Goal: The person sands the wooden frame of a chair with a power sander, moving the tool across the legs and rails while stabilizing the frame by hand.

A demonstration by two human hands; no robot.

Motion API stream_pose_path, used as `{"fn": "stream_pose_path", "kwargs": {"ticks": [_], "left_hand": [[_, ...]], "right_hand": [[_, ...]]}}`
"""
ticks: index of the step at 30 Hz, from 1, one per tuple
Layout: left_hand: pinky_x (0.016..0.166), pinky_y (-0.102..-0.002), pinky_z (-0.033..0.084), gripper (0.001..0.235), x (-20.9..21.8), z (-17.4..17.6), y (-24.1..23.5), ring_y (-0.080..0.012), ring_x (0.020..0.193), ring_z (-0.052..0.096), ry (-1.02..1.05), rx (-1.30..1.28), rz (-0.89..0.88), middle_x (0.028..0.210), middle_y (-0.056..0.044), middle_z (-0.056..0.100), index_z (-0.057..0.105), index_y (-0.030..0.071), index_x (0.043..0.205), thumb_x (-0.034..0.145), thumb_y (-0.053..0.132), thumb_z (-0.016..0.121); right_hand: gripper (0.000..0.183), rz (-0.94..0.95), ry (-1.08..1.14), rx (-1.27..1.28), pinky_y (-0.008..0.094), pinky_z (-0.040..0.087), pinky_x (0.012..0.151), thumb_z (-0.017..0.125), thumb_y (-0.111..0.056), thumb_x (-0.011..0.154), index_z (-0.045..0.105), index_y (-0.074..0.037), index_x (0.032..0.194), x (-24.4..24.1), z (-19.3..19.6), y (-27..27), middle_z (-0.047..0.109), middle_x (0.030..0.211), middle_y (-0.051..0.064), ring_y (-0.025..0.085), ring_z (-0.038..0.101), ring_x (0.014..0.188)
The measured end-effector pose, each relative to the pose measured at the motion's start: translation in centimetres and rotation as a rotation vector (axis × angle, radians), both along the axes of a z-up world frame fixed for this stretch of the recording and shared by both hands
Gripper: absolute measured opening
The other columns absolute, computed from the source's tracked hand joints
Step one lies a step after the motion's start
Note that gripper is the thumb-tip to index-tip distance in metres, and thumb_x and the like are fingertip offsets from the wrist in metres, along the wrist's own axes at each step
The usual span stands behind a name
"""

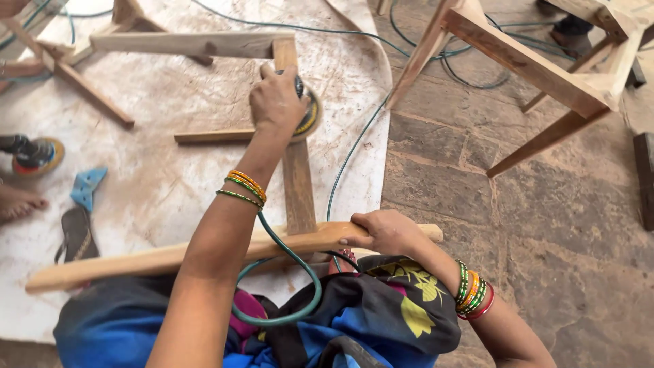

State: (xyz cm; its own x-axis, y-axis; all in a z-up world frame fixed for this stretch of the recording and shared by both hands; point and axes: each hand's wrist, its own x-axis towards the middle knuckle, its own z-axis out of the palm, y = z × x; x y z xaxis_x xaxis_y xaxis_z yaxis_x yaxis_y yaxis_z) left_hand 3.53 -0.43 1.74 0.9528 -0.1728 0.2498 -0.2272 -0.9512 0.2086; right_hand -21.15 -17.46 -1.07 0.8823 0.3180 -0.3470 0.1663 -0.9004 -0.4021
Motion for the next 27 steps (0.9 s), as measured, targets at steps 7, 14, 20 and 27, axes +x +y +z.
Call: {"fn": "stream_pose_path", "kwargs": {"ticks": [7,14,20,27], "left_hand": [[0.065,-0.036,0.063,0.071,4.1,0.5,-0.7,-0.0307,0.087,0.072,0.15,0.093,0.025,0.116,-0.017,0.051,0.056,0.025,0.134,0.077,0.057,0.083],[0.07,-0.043,0.059,0.071,7.9,0.3,0.8,-0.0363,0.089,0.07,0.02,0.171,-0.018,0.111,-0.015,0.053,0.057,0.031,0.138,0.077,0.056,0.085],[0.077,-0.044,0.06,0.065,9.7,0.8,3.2,-0.0378,0.094,0.07,0.126,0.174,0.019,0.118,-0.016,0.054,0.06,0.027,0.133,0.079,0.054,0.085],[0.074,-0.048,0.059,0.059,8.1,1.0,3.5,-0.0405,0.091,0.069,0.071,0.135,-0.053,0.114,-0.018,0.055,0.06,0.025,0.132,0.085,0.053,0.08]], "right_hand": [[0.066,-0.004,0.044,0.04,0.05,0.054,0.072,0.063,-0.07,0.083,0.067,-0.006,0.098,0.1,0.8,-0.2,0.07,0.078,0.02,0.04,0.069,0.08],[0.068,-0.024,0.098,0.041,0.05,0.055,0.069,0.063,-0.074,0.081,0.067,-0.007,0.097,0.6,1.3,-0.6,0.07,0.075,0.02,0.041,0.069,0.076],[0.07,-0.025,0.129,0.081,0.051,0.055,0.068,0.064,-0.074,0.08,0.066,-0.006,0.095,1.0,-0.2,-1.0,0.069,0.074,0.02,0.042,0.069,0.076],[0.078,0.049,-0.629,0.251,0.046,0.051,0.086,0.074,-0.048,0.088,0.05,0.005,0.139,8.5,-1.8,-0.2,0.06,0.121,0.023,0.035,0.059,0.098]]}}
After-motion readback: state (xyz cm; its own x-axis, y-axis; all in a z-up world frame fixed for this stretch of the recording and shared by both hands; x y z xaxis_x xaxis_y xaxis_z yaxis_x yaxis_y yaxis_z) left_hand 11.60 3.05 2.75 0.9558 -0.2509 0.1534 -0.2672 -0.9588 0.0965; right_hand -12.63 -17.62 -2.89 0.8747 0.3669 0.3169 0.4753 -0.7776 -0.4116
